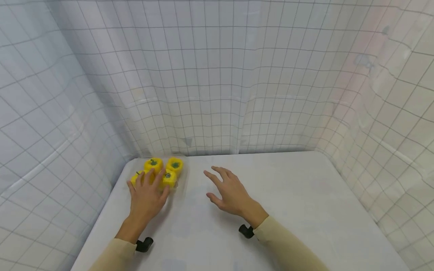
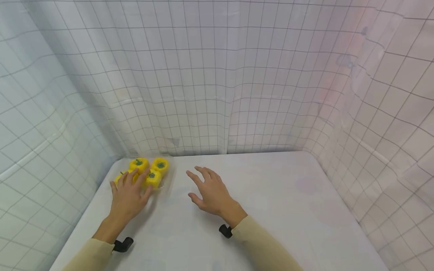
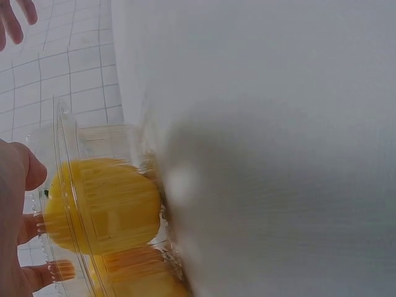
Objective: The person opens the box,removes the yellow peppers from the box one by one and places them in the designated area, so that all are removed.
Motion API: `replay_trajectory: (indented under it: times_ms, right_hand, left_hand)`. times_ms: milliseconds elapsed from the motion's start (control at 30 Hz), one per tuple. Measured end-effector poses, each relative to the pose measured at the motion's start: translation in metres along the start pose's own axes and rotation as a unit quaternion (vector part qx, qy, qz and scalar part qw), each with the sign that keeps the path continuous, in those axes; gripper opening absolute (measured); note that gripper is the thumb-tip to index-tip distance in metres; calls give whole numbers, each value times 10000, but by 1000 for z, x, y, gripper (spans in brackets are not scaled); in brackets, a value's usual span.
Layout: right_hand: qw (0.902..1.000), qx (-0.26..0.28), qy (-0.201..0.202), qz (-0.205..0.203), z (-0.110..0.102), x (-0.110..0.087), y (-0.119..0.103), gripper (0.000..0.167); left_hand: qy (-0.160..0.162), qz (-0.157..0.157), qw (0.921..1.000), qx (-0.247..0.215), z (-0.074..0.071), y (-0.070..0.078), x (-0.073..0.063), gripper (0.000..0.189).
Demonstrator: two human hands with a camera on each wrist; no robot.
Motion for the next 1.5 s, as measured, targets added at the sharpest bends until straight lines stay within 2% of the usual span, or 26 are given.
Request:
replay_trajectory:
  times_ms: [167,500,733,900,1100,1333,1500]
  right_hand:
    - [10000,-9,-49,-66,11,10,-10,72]
    - [9996,-104,-131,-226,27,22,-33,69]
    - [9987,-138,-441,-221,33,26,-45,68]
    - [9981,-136,-564,-219,35,24,-46,63]
    - [9964,-352,-767,-118,36,19,-45,60]
    - [9966,-525,-626,-114,32,12,-39,57]
    - [9968,-557,-559,-83,30,7,-33,53]
  left_hand:
    - [242,132,9996,-23,1,7,-3,62]
    - [376,318,9987,135,1,27,-10,61]
    - [469,549,9973,98,4,39,-14,60]
    - [413,642,9970,161,5,47,-15,60]
    - [594,824,9946,217,6,54,-18,59]
    - [775,982,9918,268,10,59,-19,59]
    - [761,1070,9909,281,12,66,-20,59]
Point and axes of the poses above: each hand's wrist, its own x-axis towards the middle knuckle, its own z-axis out of the palm, y = z × x, the point moved 2 cm from there along x, towards the middle knuckle, and after that the axes turned 8 degrees about z, right-handed, at the moved point
